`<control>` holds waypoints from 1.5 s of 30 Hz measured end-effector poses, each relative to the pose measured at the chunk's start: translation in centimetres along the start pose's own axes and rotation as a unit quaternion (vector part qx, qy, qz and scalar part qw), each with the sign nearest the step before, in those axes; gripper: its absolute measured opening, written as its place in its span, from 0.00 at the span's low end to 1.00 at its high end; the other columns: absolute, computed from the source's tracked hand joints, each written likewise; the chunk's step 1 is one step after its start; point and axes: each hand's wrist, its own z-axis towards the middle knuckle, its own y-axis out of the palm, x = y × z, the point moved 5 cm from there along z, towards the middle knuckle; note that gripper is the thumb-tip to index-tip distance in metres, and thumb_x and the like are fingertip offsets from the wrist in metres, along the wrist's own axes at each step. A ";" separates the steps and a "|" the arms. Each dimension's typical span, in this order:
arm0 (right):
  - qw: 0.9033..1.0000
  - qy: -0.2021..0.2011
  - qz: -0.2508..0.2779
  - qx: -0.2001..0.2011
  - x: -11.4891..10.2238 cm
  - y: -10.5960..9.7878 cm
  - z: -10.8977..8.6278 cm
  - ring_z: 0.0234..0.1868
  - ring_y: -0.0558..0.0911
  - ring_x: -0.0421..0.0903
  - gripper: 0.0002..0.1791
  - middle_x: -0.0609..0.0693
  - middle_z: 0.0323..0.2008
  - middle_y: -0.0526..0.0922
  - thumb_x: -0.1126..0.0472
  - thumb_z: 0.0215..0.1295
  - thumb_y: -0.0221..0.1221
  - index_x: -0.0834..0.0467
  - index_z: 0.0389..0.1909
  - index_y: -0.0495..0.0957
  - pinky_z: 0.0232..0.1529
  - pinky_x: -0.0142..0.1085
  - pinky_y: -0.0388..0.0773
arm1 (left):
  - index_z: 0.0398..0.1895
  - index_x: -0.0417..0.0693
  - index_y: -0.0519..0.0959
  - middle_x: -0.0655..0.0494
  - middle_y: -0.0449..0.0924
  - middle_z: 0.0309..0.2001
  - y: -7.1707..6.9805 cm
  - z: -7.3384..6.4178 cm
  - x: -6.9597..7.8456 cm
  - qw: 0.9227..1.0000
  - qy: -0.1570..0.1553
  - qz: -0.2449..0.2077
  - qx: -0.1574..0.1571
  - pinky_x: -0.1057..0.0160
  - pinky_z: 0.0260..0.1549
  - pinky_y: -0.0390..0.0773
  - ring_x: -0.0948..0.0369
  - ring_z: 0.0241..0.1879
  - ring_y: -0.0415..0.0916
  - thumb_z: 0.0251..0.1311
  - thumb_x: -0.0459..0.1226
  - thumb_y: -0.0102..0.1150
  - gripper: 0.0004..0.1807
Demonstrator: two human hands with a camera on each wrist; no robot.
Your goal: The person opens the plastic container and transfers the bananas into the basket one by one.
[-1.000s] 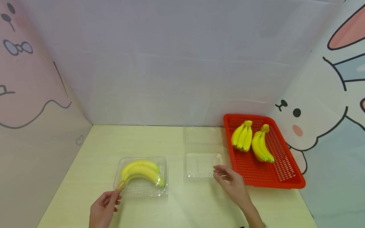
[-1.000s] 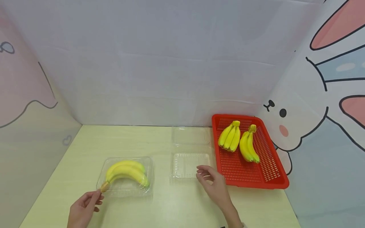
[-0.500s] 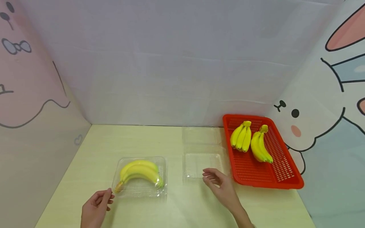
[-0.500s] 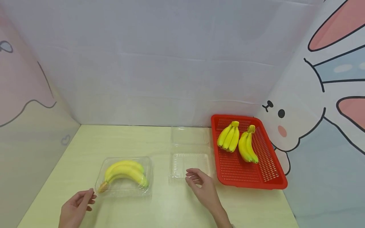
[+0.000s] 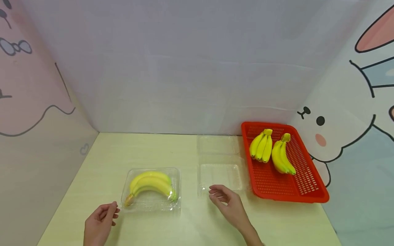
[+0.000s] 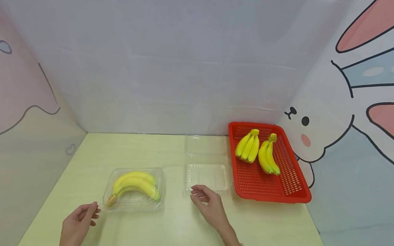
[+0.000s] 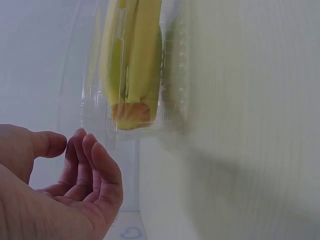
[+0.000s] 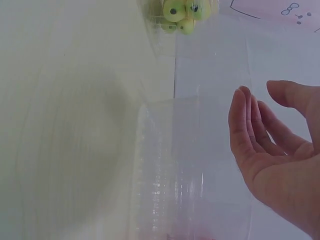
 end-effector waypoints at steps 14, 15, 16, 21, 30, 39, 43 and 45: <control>0.999 -0.005 0.030 -0.037 0.4 2.8 0.0 0.44 0.87 0.46 0.14 0.64 0.46 0.86 0.63 0.69 0.67 0.63 0.52 0.82 0.46 0.34 0.84 | 0.46 0.32 0.80 0.59 0.86 0.28 -0.6 0.9 -1.0 1.000 -0.006 0.004 0.024 0.64 0.24 0.81 0.65 0.25 0.81 0.74 0.45 0.57 0.20; 0.999 -0.005 0.032 -0.039 0.4 3.0 0.0 0.43 0.87 0.46 0.15 0.65 0.46 0.86 0.62 0.69 0.67 0.64 0.52 0.82 0.45 0.34 0.84 | 0.46 0.32 0.80 0.59 0.86 0.28 -0.6 0.9 -1.1 1.000 -0.005 0.002 0.023 0.64 0.23 0.81 0.65 0.25 0.81 0.74 0.45 0.57 0.20; 0.999 -0.004 0.035 -0.041 0.4 3.3 0.0 0.43 0.87 0.47 0.15 0.65 0.46 0.86 0.62 0.69 0.67 0.66 0.52 0.82 0.45 0.33 0.84 | 0.45 0.32 0.80 0.59 0.86 0.27 -0.6 1.0 -1.1 1.000 -0.005 0.001 0.022 0.64 0.23 0.81 0.65 0.25 0.81 0.74 0.45 0.57 0.20; 0.997 0.010 0.063 -0.054 0.4 4.5 0.0 0.43 0.87 0.48 0.17 0.66 0.46 0.85 0.64 0.68 0.67 0.70 0.53 0.80 0.43 0.32 0.85 | 0.45 0.32 0.80 0.61 0.85 0.27 -0.7 1.3 -1.4 1.000 -0.015 0.000 0.019 0.64 0.23 0.81 0.66 0.25 0.80 0.74 0.45 0.57 0.20; 0.994 0.011 0.083 -0.069 0.5 6.4 0.2 0.41 0.88 0.49 0.17 0.64 0.46 0.84 0.65 0.69 0.65 0.70 0.53 0.79 0.41 0.32 0.85 | 0.45 0.31 0.79 0.59 0.85 0.27 -0.5 1.8 -2.0 1.000 -0.019 0.007 0.023 0.64 0.23 0.81 0.66 0.24 0.79 0.75 0.44 0.57 0.20; 0.993 0.021 0.090 -0.075 1.0 7.8 0.2 0.41 0.87 0.47 0.16 0.64 0.49 0.84 0.64 0.70 0.65 0.69 0.54 0.80 0.40 0.31 0.84 | 0.46 0.31 0.79 0.68 0.83 0.24 -0.2 1.8 -2.4 0.999 -0.022 -0.018 0.021 0.66 0.22 0.80 0.67 0.24 0.79 0.74 0.43 0.58 0.19; 0.992 0.031 0.095 -0.078 1.3 8.3 0.2 0.42 0.87 0.50 0.15 0.64 0.50 0.83 0.65 0.70 0.65 0.68 0.54 0.80 0.40 0.30 0.84 | 0.46 0.33 0.79 0.69 0.83 0.24 0.0 1.7 -2.6 0.999 -0.028 -0.029 0.022 0.66 0.22 0.80 0.67 0.24 0.79 0.74 0.43 0.58 0.18; 0.991 0.035 0.100 -0.080 1.4 8.6 0.2 0.43 0.87 0.50 0.15 0.64 0.51 0.83 0.66 0.70 0.65 0.68 0.54 0.80 0.40 0.30 0.84 | 0.48 0.34 0.79 0.68 0.83 0.24 0.2 1.6 -2.7 0.999 -0.032 -0.029 0.024 0.66 0.22 0.80 0.67 0.24 0.79 0.74 0.43 0.58 0.18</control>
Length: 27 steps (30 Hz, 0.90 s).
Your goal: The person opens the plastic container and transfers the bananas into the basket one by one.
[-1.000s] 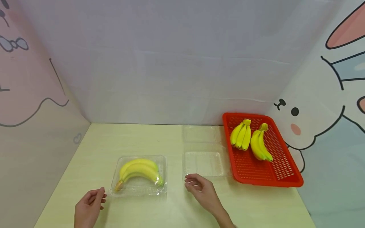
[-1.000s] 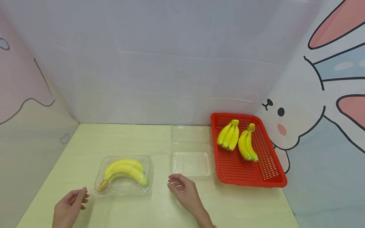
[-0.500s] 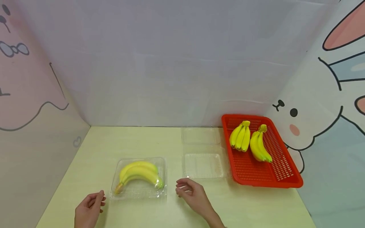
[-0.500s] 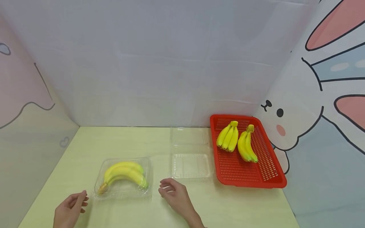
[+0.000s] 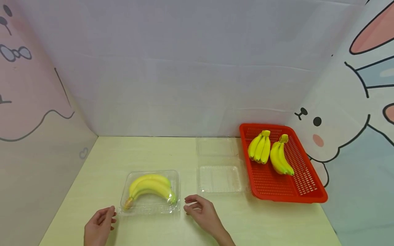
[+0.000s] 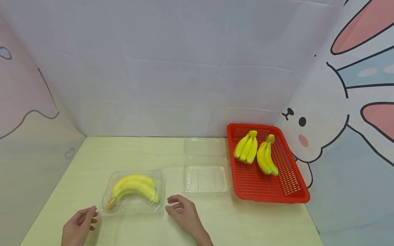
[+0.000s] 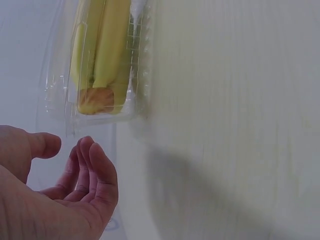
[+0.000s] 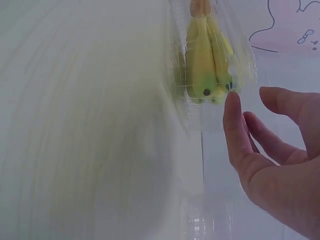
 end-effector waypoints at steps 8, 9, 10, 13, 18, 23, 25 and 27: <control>1.000 0.003 0.019 0.000 0.4 0.8 0.1 0.43 0.87 0.46 0.14 0.65 0.51 0.82 0.68 0.68 0.66 0.68 0.52 0.81 0.43 0.32 0.84 | 0.55 0.32 0.77 0.59 0.85 0.29 0.8 -0.1 -0.2 1.000 -0.003 0.022 0.004 0.64 0.22 0.80 0.66 0.23 0.79 0.75 0.44 0.56 0.21; 1.000 0.004 0.021 0.000 0.4 0.9 0.1 0.44 0.87 0.46 0.14 0.65 0.51 0.82 0.68 0.67 0.66 0.69 0.52 0.81 0.43 0.32 0.84 | 0.55 0.32 0.77 0.58 0.86 0.30 0.8 -0.1 -0.2 1.000 -0.003 0.023 0.004 0.64 0.22 0.80 0.66 0.23 0.79 0.75 0.44 0.56 0.21; 1.000 0.006 0.022 0.001 0.4 1.0 0.1 0.44 0.87 0.46 0.15 0.64 0.50 0.83 0.68 0.67 0.66 0.69 0.52 0.81 0.43 0.31 0.84 | 0.55 0.32 0.77 0.57 0.86 0.30 0.9 -0.1 -0.2 1.000 -0.002 0.024 0.004 0.64 0.22 0.80 0.65 0.23 0.79 0.75 0.45 0.56 0.22; 1.000 0.012 0.021 0.005 0.3 1.3 0.2 0.45 0.86 0.48 0.15 0.64 0.50 0.83 0.68 0.66 0.68 0.68 0.51 0.81 0.44 0.30 0.83 | 0.54 0.32 0.77 0.59 0.86 0.29 1.0 -0.3 -0.3 1.000 0.001 0.021 0.002 0.65 0.21 0.79 0.65 0.23 0.79 0.75 0.44 0.57 0.20; 0.999 0.024 0.027 0.018 0.3 1.8 0.3 0.45 0.86 0.50 0.16 0.64 0.49 0.83 0.68 0.64 0.69 0.69 0.50 0.80 0.45 0.30 0.83 | 0.51 0.35 0.78 0.64 0.85 0.25 1.0 -0.4 -0.4 1.000 0.005 0.001 -0.003 0.66 0.21 0.79 0.66 0.22 0.79 0.73 0.41 0.59 0.16; 0.998 0.043 0.042 0.036 0.6 2.2 0.3 0.43 0.86 0.47 0.17 0.62 0.49 0.82 0.68 0.62 0.70 0.68 0.50 0.80 0.42 0.29 0.82 | 0.50 0.36 0.78 0.65 0.84 0.25 1.2 -0.5 -0.5 1.000 0.007 -0.013 -0.014 0.66 0.22 0.80 0.66 0.23 0.80 0.72 0.42 0.60 0.16; 0.997 0.049 0.048 0.045 0.7 2.3 0.4 0.43 0.86 0.46 0.17 0.60 0.49 0.83 0.69 0.60 0.70 0.68 0.50 0.80 0.40 0.28 0.82 | 0.50 0.36 0.79 0.63 0.85 0.25 1.3 -0.5 -0.4 0.999 0.006 -0.028 -0.015 0.67 0.23 0.80 0.66 0.23 0.80 0.71 0.41 0.62 0.16; 0.996 0.054 0.054 0.053 0.8 2.4 0.5 0.43 0.86 0.45 0.17 0.59 0.49 0.83 0.70 0.59 0.70 0.67 0.49 0.80 0.40 0.28 0.81 | 0.48 0.38 0.79 0.62 0.85 0.24 1.2 -0.6 -0.4 0.999 0.005 -0.044 -0.014 0.68 0.23 0.80 0.66 0.23 0.80 0.70 0.40 0.63 0.13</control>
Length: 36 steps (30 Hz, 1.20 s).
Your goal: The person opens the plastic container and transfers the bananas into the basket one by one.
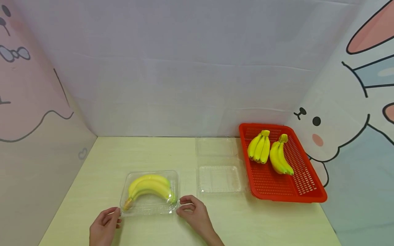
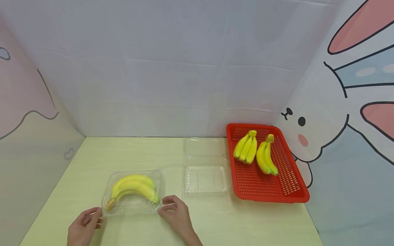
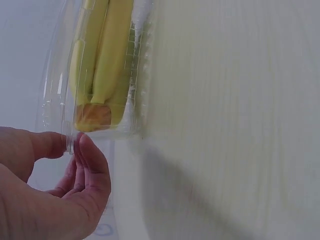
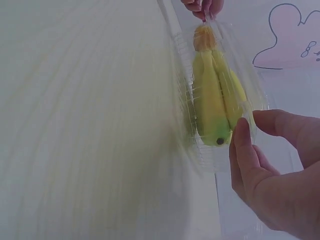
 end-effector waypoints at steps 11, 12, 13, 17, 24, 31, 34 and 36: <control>1.000 0.004 -0.006 0.005 -0.2 0.2 0.2 0.43 0.85 0.46 0.15 0.57 0.44 0.85 0.72 0.58 0.69 0.69 0.47 0.81 0.41 0.27 0.81 | 0.51 0.33 0.79 0.57 0.84 0.26 0.3 0.2 0.2 0.999 -0.006 -0.044 0.005 0.69 0.26 0.83 0.64 0.22 0.82 0.68 0.35 0.65 0.14; 1.000 0.006 -0.006 0.004 -0.2 0.2 0.3 0.43 0.84 0.46 0.15 0.57 0.43 0.85 0.72 0.58 0.69 0.69 0.46 0.81 0.41 0.26 0.81 | 0.53 0.32 0.78 0.56 0.85 0.27 0.4 0.2 0.2 1.000 -0.007 -0.029 0.003 0.68 0.27 0.84 0.64 0.23 0.82 0.69 0.35 0.64 0.16; 1.000 0.007 -0.005 0.003 -0.2 0.1 0.3 0.42 0.84 0.45 0.14 0.57 0.43 0.85 0.72 0.58 0.69 0.69 0.46 0.81 0.41 0.26 0.81 | 0.54 0.31 0.77 0.56 0.85 0.28 0.4 0.3 0.2 1.000 -0.007 -0.014 0.000 0.68 0.27 0.84 0.64 0.23 0.83 0.70 0.36 0.63 0.17; 1.000 0.009 0.000 -0.003 -0.2 0.1 0.4 0.43 0.85 0.46 0.14 0.57 0.43 0.85 0.72 0.59 0.69 0.69 0.45 0.81 0.41 0.27 0.82 | 0.56 0.28 0.75 0.51 0.85 0.29 0.5 0.3 0.6 1.000 -0.003 0.004 -0.007 0.67 0.28 0.84 0.63 0.23 0.83 0.70 0.34 0.62 0.19; 1.000 0.018 0.009 -0.012 -0.1 0.0 0.3 0.41 0.85 0.46 0.16 0.56 0.43 0.85 0.71 0.56 0.72 0.69 0.45 0.82 0.41 0.27 0.82 | 0.56 0.27 0.75 0.52 0.85 0.29 0.4 0.4 0.8 1.000 -0.010 0.011 -0.019 0.66 0.28 0.85 0.63 0.24 0.84 0.71 0.34 0.61 0.19; 0.999 0.027 0.010 -0.025 0.3 -0.1 0.2 0.40 0.86 0.45 0.17 0.54 0.42 0.86 0.71 0.56 0.73 0.69 0.46 0.82 0.41 0.28 0.82 | 0.57 0.27 0.73 0.53 0.85 0.30 0.2 0.4 0.6 0.999 -0.019 0.030 -0.037 0.64 0.29 0.85 0.62 0.25 0.84 0.73 0.34 0.57 0.18; 0.999 0.026 0.011 -0.026 0.3 -0.1 0.3 0.40 0.86 0.46 0.17 0.54 0.41 0.85 0.72 0.55 0.73 0.69 0.45 0.82 0.41 0.28 0.82 | 0.58 0.26 0.73 0.52 0.85 0.30 0.1 0.5 0.7 0.998 -0.015 0.032 -0.047 0.64 0.29 0.85 0.61 0.25 0.84 0.74 0.34 0.57 0.19; 0.999 0.027 0.010 -0.025 0.2 -0.1 0.3 0.40 0.86 0.47 0.16 0.54 0.41 0.85 0.73 0.55 0.73 0.69 0.45 0.82 0.40 0.28 0.82 | 0.57 0.25 0.72 0.52 0.85 0.30 0.2 0.6 0.8 0.998 -0.014 0.039 -0.053 0.64 0.29 0.85 0.62 0.24 0.84 0.74 0.35 0.56 0.19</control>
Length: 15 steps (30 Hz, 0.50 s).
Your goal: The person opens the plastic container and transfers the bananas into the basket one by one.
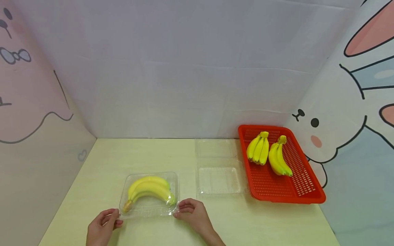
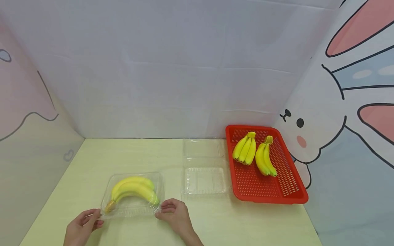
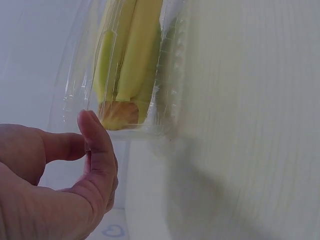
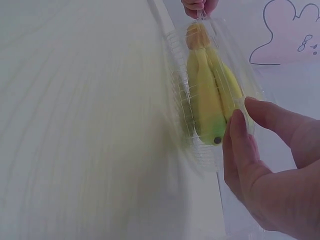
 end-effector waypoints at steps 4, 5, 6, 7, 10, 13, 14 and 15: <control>1.000 0.005 -0.002 0.002 -0.1 0.1 0.0 0.40 0.86 0.49 0.16 0.54 0.39 0.86 0.74 0.54 0.73 0.69 0.44 0.82 0.39 0.28 0.82 | 0.57 0.24 0.72 0.52 0.84 0.30 0.0 0.2 0.2 1.000 0.004 0.020 -0.003 0.64 0.28 0.85 0.61 0.24 0.84 0.75 0.36 0.55 0.20; 1.000 0.005 -0.003 0.003 -0.1 0.1 0.0 0.40 0.86 0.49 0.17 0.54 0.39 0.86 0.74 0.54 0.73 0.69 0.44 0.82 0.39 0.28 0.82 | 0.57 0.24 0.73 0.52 0.84 0.30 0.0 0.2 0.3 1.000 0.005 0.025 -0.001 0.64 0.28 0.85 0.60 0.24 0.84 0.75 0.36 0.55 0.20; 1.000 0.005 -0.004 0.005 -0.1 0.1 0.0 0.40 0.86 0.49 0.16 0.54 0.39 0.86 0.74 0.53 0.73 0.69 0.44 0.82 0.39 0.28 0.82 | 0.57 0.24 0.73 0.52 0.84 0.29 0.0 0.2 0.3 1.000 0.005 0.030 0.000 0.64 0.28 0.85 0.60 0.24 0.84 0.75 0.37 0.55 0.21; 1.000 0.005 -0.007 0.007 -0.2 0.1 0.0 0.40 0.86 0.48 0.16 0.54 0.38 0.86 0.74 0.53 0.73 0.69 0.43 0.82 0.39 0.27 0.82 | 0.57 0.24 0.73 0.53 0.84 0.29 0.0 0.2 0.4 0.999 0.007 0.034 0.002 0.64 0.27 0.85 0.59 0.24 0.84 0.74 0.37 0.55 0.21; 1.000 0.003 -0.014 0.016 -0.4 0.2 0.0 0.38 0.86 0.47 0.16 0.54 0.36 0.86 0.73 0.52 0.74 0.69 0.42 0.82 0.38 0.27 0.82 | 0.57 0.24 0.73 0.53 0.84 0.29 0.0 0.1 0.5 0.999 0.007 0.040 0.003 0.63 0.27 0.85 0.59 0.25 0.84 0.74 0.38 0.56 0.22; 1.000 0.001 -0.020 0.024 -0.7 0.4 -0.1 0.37 0.86 0.46 0.16 0.53 0.35 0.86 0.73 0.50 0.75 0.68 0.40 0.82 0.37 0.27 0.82 | 0.57 0.23 0.73 0.53 0.85 0.29 -0.1 0.1 0.5 0.999 0.009 0.043 -0.003 0.63 0.27 0.85 0.58 0.25 0.85 0.74 0.38 0.55 0.22; 0.999 0.000 -0.022 0.025 -0.8 0.4 -0.1 0.36 0.86 0.46 0.16 0.53 0.34 0.86 0.73 0.50 0.76 0.68 0.39 0.82 0.37 0.27 0.82 | 0.57 0.23 0.73 0.53 0.85 0.30 -0.1 0.0 0.6 0.999 0.009 0.046 -0.007 0.63 0.28 0.85 0.58 0.25 0.85 0.74 0.38 0.55 0.22; 0.999 0.000 -0.024 0.025 -0.8 0.5 -0.1 0.36 0.86 0.46 0.16 0.53 0.34 0.86 0.73 0.50 0.76 0.68 0.39 0.82 0.36 0.27 0.82 | 0.57 0.22 0.73 0.53 0.85 0.30 -0.1 0.0 0.6 0.999 0.010 0.048 -0.013 0.63 0.28 0.85 0.58 0.25 0.85 0.74 0.38 0.55 0.22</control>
